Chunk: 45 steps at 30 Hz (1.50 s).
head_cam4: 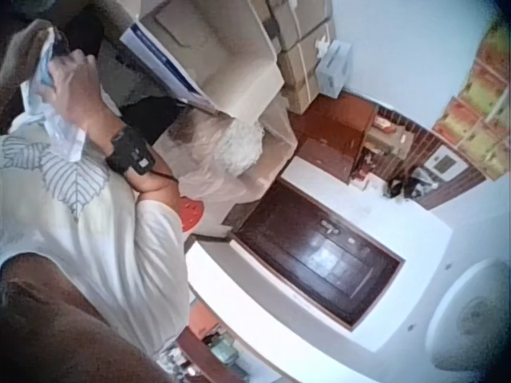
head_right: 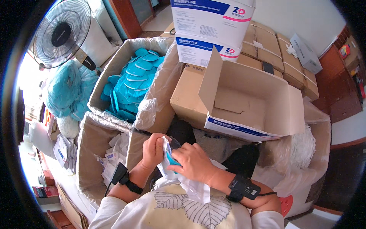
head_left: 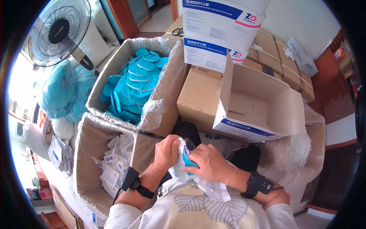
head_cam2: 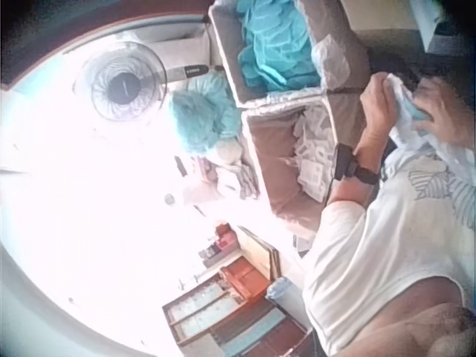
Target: Unpacking and inspecting face masks from their packaging.
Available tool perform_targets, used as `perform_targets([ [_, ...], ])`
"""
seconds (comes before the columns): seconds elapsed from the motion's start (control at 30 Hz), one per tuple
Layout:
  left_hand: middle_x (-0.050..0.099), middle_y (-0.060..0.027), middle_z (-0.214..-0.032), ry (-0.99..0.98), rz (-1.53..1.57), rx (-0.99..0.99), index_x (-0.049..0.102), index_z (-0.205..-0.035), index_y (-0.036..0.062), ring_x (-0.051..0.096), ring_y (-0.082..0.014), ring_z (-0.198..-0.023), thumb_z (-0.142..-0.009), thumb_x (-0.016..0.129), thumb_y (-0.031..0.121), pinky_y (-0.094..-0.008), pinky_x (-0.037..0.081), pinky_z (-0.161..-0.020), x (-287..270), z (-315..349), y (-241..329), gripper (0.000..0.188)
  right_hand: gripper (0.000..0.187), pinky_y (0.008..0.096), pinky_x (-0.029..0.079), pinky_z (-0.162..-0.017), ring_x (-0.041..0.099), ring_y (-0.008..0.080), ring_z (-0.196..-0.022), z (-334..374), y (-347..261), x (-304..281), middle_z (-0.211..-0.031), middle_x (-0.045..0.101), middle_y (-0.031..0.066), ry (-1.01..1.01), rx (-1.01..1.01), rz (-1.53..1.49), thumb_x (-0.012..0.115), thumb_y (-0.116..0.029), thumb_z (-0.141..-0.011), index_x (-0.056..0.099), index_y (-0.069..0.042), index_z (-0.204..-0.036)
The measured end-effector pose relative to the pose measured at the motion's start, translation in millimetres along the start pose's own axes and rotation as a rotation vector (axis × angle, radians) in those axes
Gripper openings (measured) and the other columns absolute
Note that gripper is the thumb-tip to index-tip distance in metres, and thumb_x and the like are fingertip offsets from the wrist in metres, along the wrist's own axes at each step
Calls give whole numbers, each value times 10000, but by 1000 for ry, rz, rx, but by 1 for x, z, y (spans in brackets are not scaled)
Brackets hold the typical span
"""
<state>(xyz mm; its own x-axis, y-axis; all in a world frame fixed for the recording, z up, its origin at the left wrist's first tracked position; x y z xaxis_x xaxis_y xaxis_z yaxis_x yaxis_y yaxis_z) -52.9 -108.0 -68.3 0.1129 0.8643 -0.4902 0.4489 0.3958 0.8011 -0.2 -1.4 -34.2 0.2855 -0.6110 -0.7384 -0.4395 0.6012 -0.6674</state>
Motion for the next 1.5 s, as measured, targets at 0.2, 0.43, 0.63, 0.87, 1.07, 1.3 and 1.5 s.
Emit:
perform_targets([
  [0.2, 567, -192, -700, 43, -20, -188, 531, -892, 29, 572, -372, -673, -876, 448, 168, -389, 454, -567, -8, -1, -5, 162, 296, 404, 368, -659, 486, 313, -734, -1, 17, 2, -758, 541, 126, 31, 166, -49, 532, -339, -822, 502, -45, -832],
  [0.43, 561, -199, -714, 77, 31, -294, 521, -911, 33, 566, -379, -693, -891, 435, 222, -391, 444, -595, -12, -8, -9, 208, 255, 393, 349, -687, 468, 291, -752, -6, 5, -23, -781, 527, 115, 283, 55, 61, 505, -291, -844, 496, -37, -871],
  [0.63, 559, -220, -755, 105, 98, -407, 502, -902, 26, 554, -389, -746, -900, 413, 255, -401, 432, -638, -14, -3, -17, 246, 235, 384, 349, -706, 456, 283, -763, -13, 0, -35, -806, 527, 110, 407, 2, 90, 501, -245, -851, 513, -26, -937],
  [0.87, 551, -239, -764, 167, 207, -426, 496, -913, 5, 536, -408, -743, -905, 397, 237, -396, 427, -656, -25, -7, -8, 252, 172, 359, 365, -749, 464, 273, -809, -14, 9, -45, -871, 489, 134, 548, 124, -169, 485, -183, -861, 499, -20, -912],
  [1.07, 560, -131, -768, 368, 66, -536, 514, -888, 21, 491, -210, -696, -912, 386, 269, -346, 419, -656, -79, 33, -61, 279, 256, 316, 376, -832, 477, 203, -913, 14, 13, -124, -1000, 474, 117, 1086, 217, -442, 419, -227, -902, 443, -9, -1036],
  [1.3, 581, -159, -929, 654, -826, -839, 533, -983, 39, 553, -314, -873, -889, 441, 262, -391, 425, -740, -296, 141, -125, 259, 406, 316, 292, -954, 421, 176, -1051, 26, 38, -155, -1126, 454, 78, 1172, 185, -881, 446, -322, -906, 382, -42, -1192],
  [1.5, 566, -113, -1038, 383, -151, -323, 548, -1043, 14, 525, -232, -968, -818, 525, 74, -317, 397, -839, -190, 42, -56, 233, 329, 254, 317, -875, 414, 105, -974, 18, 28, -127, -1064, 466, 49, 1013, 93, -810, 416, -265, -924, 373, -44, -1164],
])
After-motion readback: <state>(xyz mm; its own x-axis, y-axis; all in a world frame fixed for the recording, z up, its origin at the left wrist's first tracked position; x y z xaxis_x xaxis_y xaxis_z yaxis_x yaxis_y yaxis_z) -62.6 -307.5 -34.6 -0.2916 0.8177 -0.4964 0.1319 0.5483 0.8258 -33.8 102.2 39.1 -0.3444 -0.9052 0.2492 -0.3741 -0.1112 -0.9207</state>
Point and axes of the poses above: each hand's wrist, its own z-axis away from the middle knuckle, its own x-axis out of the palm, y = z × x, the point moved 8 cm from there along -z, towards the middle knuckle
